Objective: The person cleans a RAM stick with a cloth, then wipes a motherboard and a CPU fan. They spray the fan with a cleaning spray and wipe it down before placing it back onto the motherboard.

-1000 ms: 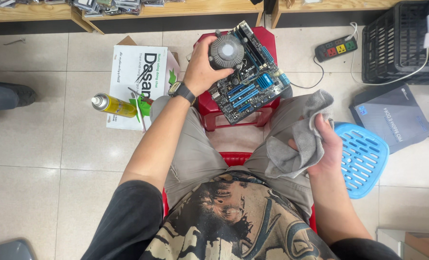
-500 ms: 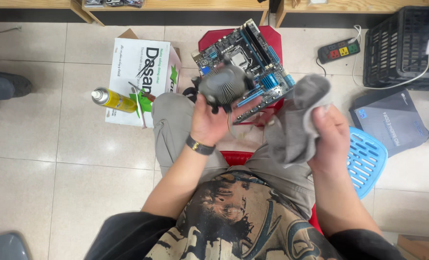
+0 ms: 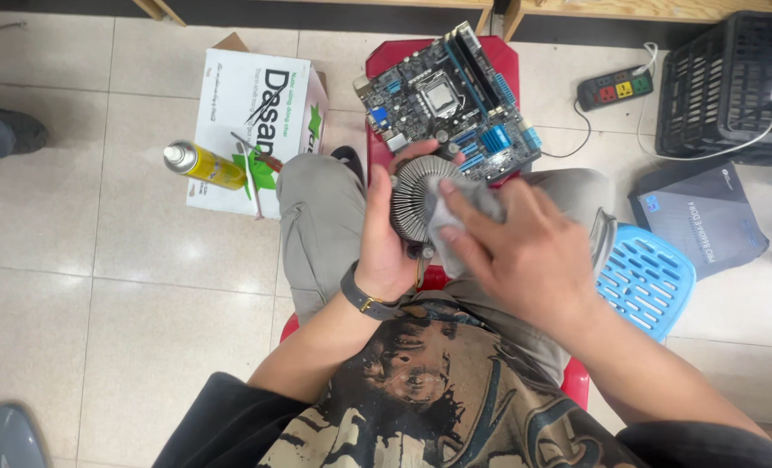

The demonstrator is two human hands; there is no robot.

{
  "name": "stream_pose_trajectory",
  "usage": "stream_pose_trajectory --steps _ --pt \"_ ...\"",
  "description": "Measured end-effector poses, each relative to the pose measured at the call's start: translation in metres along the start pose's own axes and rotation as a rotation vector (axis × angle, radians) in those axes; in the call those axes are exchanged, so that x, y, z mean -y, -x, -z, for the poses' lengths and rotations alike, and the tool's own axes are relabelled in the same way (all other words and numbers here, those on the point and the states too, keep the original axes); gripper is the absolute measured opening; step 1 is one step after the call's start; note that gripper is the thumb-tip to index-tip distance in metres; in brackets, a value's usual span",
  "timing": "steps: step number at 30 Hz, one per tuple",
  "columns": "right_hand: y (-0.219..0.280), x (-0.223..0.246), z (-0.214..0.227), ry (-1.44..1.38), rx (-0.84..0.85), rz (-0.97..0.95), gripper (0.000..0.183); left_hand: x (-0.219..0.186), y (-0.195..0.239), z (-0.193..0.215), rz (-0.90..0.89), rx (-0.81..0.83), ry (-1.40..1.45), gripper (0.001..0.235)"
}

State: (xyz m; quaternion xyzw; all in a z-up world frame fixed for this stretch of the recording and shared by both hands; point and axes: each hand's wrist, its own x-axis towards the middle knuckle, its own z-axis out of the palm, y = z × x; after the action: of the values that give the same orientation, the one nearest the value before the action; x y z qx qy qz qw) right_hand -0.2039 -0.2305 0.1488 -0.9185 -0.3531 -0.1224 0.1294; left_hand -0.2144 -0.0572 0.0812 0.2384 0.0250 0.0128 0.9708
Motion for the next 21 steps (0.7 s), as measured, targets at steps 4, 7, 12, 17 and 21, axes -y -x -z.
stream_pose_trajectory --steps 4,7,12,17,21 --pt "0.008 0.004 0.000 -0.001 -0.004 0.043 0.043 -0.001 0.006 0.002 0.044 0.012 0.034 0.061" --pt "0.014 0.000 0.004 0.028 -0.038 0.107 0.040 -0.005 0.011 0.001 0.103 0.043 0.115 0.061" --pt "0.014 0.012 0.012 0.046 -0.089 0.144 0.039 -0.006 0.016 -0.011 0.065 0.047 0.084 0.061" --pt "0.027 0.010 0.015 0.142 -0.081 0.041 0.039 -0.002 0.034 -0.008 0.006 0.096 -0.003 0.057" --pt "0.038 0.035 0.017 0.065 -0.071 0.163 0.041 -0.012 0.043 -0.013 0.021 0.068 0.006 0.061"
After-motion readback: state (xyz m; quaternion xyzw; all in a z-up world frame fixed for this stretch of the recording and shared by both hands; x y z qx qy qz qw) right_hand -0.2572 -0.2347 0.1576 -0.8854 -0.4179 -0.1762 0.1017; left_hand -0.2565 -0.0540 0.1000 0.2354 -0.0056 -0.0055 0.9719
